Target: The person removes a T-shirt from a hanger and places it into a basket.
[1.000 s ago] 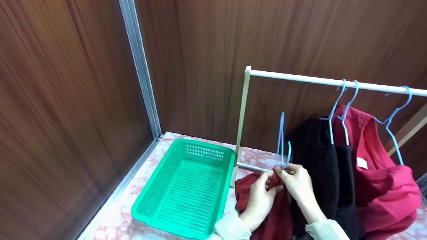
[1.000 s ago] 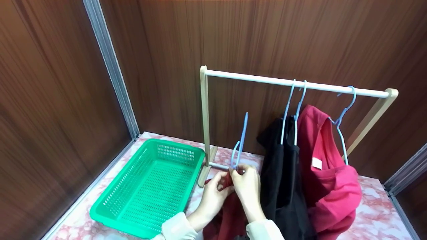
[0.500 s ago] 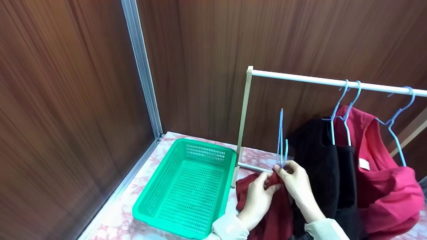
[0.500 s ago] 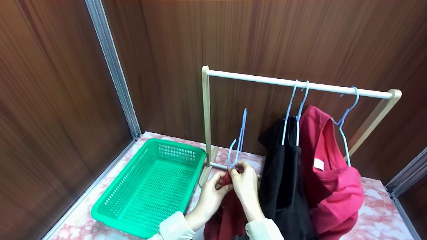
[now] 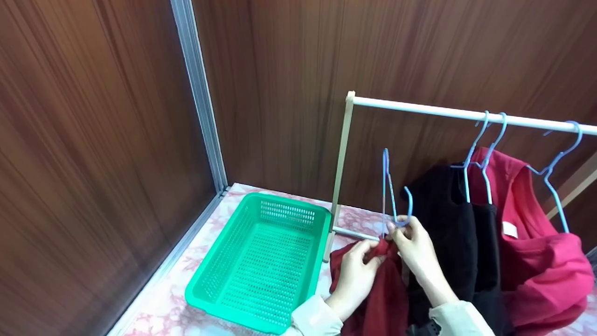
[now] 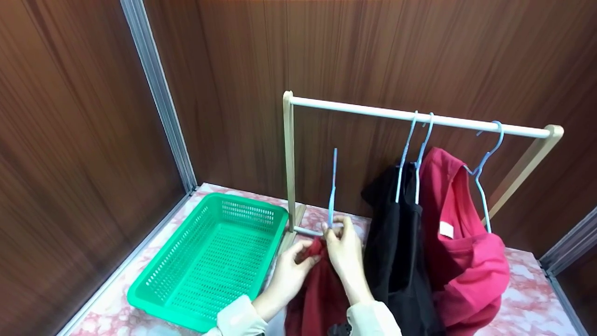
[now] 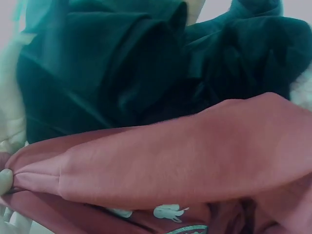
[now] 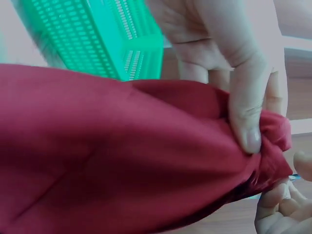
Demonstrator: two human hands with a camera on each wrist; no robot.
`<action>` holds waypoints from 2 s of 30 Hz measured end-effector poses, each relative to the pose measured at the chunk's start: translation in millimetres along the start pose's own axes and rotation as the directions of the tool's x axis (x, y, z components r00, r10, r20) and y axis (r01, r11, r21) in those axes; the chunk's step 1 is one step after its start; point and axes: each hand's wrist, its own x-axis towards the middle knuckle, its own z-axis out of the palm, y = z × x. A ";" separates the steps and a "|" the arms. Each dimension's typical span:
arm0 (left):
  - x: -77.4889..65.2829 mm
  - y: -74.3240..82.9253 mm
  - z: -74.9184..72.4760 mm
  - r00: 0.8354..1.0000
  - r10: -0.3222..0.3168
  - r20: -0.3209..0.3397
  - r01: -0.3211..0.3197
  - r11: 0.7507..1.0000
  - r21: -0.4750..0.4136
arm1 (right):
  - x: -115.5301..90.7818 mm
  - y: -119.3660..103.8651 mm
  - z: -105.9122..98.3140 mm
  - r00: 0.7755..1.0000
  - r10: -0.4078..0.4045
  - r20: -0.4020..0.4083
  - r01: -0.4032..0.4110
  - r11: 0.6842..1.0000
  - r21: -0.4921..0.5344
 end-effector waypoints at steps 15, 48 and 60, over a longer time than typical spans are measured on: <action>-2.6 1.9 -10.4 1.000 0.000 0.020 -0.001 0.999 0.037 | 0.8 -6.2 4.6 0.998 -0.040 -0.054 0.038 0.999 -0.034; -57.0 -21.4 5.3 0.922 -0.121 0.368 0.091 0.991 0.097 | 18.3 9.5 3.6 0.993 -0.003 -0.118 0.031 0.970 0.240; -67.8 -39.7 2.1 0.925 -0.159 0.346 0.083 0.971 0.223 | 21.0 18.1 3.4 0.979 -0.039 -0.200 0.093 0.959 0.269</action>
